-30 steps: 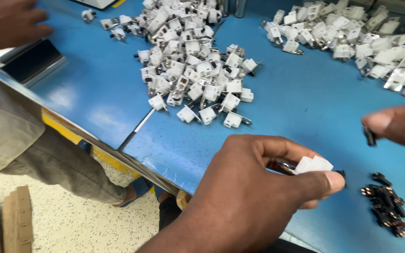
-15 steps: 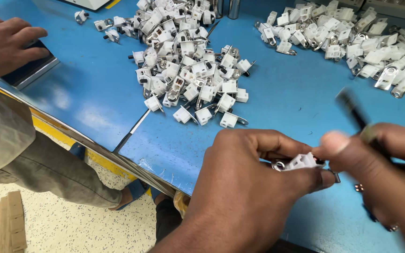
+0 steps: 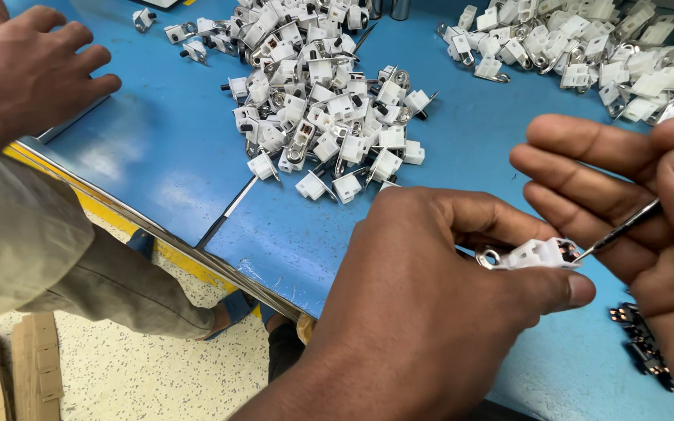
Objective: The person repeatedly picks up white plastic electrical components and uses a small screwdriver to insert and tighten metal pins into them. The person handles the components one at a time, placing finished units back on the blue work surface.
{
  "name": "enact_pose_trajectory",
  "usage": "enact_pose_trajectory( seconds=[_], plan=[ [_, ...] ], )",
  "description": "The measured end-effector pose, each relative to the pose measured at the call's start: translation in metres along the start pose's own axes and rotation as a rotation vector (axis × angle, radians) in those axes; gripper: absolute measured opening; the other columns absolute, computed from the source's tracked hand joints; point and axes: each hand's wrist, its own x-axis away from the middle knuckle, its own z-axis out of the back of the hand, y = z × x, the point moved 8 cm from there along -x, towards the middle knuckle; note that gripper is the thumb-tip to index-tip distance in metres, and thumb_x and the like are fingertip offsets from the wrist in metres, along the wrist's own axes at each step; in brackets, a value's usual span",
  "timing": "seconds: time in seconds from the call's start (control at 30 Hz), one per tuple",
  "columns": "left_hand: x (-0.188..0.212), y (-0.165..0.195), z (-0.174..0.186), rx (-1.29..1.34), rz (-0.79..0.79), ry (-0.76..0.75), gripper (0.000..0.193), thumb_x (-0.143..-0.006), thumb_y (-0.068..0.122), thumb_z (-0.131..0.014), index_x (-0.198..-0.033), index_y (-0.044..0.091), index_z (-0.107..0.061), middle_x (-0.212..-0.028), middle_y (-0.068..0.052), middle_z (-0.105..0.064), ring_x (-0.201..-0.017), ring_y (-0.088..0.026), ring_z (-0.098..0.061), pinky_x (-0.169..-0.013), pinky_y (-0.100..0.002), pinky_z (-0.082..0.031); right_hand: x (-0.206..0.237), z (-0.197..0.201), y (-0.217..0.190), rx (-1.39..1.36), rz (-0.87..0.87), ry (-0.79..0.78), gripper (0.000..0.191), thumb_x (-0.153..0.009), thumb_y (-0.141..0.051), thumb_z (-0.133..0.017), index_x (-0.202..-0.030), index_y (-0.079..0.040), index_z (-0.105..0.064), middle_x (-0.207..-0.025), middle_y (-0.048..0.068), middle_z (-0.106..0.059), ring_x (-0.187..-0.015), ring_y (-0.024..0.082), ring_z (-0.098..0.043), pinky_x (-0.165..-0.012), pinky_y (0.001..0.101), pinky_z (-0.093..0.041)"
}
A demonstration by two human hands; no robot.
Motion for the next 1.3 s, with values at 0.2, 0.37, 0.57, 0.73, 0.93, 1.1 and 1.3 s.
enact_pose_trajectory(
  seconds=[0.2, 0.37, 0.57, 0.73, 0.93, 1.1, 1.3],
  plan=[
    [-0.005, 0.005, -0.006, 0.055, -0.023, -0.073, 0.032, -0.074, 0.029, -0.089, -0.099, 0.010, -0.085, -0.081, -0.008, -0.082, -0.076, -0.012, -0.075, -0.072, -0.033, -0.061, -0.004, -0.001, -0.006, 0.114, -0.095, 0.150, 0.030, -0.113, -0.037, -0.031, -0.127, -0.016, -0.046, -0.146, 0.024, -0.061, -0.133, 0.035, -0.059, -0.106, 0.0461, -0.048],
    [-0.006, 0.012, -0.014, 0.153, -0.065, -0.107, 0.030, -0.077, 0.024, -0.088, -0.098, 0.004, -0.085, -0.078, -0.010, -0.082, -0.073, -0.016, -0.070, -0.068, -0.037, -0.063, -0.007, 0.003, -0.010, 0.164, -0.025, 0.097, 0.032, -0.112, -0.037, -0.030, -0.127, -0.012, -0.043, -0.147, 0.024, -0.059, -0.133, 0.034, -0.058, -0.106, 0.0455, -0.048],
    [-0.011, 0.012, -0.006, -0.001, -0.089, -0.067, 0.033, -0.074, 0.030, -0.089, -0.098, 0.009, -0.082, -0.080, -0.003, -0.077, -0.077, -0.009, -0.076, -0.073, -0.032, -0.061, 0.001, -0.014, -0.017, 0.228, 0.018, 0.063, 0.033, -0.112, -0.039, -0.032, -0.125, -0.010, -0.040, -0.142, 0.026, -0.060, -0.131, 0.034, -0.059, -0.100, 0.0457, -0.052],
    [-0.005, 0.024, -0.007, 0.048, -0.023, -0.096, 0.025, -0.075, 0.025, -0.086, -0.095, 0.010, -0.085, -0.074, -0.008, -0.083, -0.073, -0.012, -0.073, -0.070, -0.033, -0.062, 0.003, -0.038, -0.040, 0.260, 0.069, 0.070, 0.040, -0.110, -0.043, -0.033, -0.126, -0.008, -0.041, -0.139, 0.026, -0.061, -0.133, 0.034, -0.059, -0.098, 0.0463, -0.054],
    [-0.007, 0.017, -0.012, -0.079, -0.027, -0.137, 0.016, -0.077, 0.022, -0.082, -0.090, 0.014, -0.086, -0.076, -0.007, -0.082, -0.070, -0.013, -0.078, -0.066, -0.033, -0.063, 0.020, -0.030, -0.016, 0.214, 0.005, 0.137, 0.034, -0.110, -0.041, -0.035, -0.126, -0.012, -0.043, -0.134, 0.023, -0.067, -0.122, 0.029, -0.069, -0.099, 0.0423, -0.057],
    [-0.034, 0.007, 0.007, -0.390, -0.212, -0.005, 0.021, -0.076, 0.022, -0.083, -0.097, 0.019, -0.083, -0.093, -0.001, -0.082, -0.083, -0.017, -0.078, -0.079, -0.035, -0.060, -0.013, 0.076, 0.077, 0.160, -0.159, 0.178, 0.024, -0.109, -0.029, -0.050, -0.124, -0.010, -0.052, -0.120, 0.021, -0.067, -0.105, 0.027, -0.066, -0.086, 0.0457, -0.054],
    [-0.082, 0.045, 0.097, -0.983, -0.597, 0.449, 0.045, -0.088, 0.020, -0.078, -0.130, 0.007, -0.067, -0.130, -0.016, -0.067, -0.118, -0.033, -0.065, -0.105, -0.046, -0.047, -0.119, 0.185, 0.164, 0.882, -0.197, 0.336, 0.030, -0.107, -0.027, -0.074, -0.105, 0.001, -0.062, -0.090, 0.016, -0.067, -0.077, 0.021, -0.067, -0.059, 0.0416, -0.056]
  ],
)
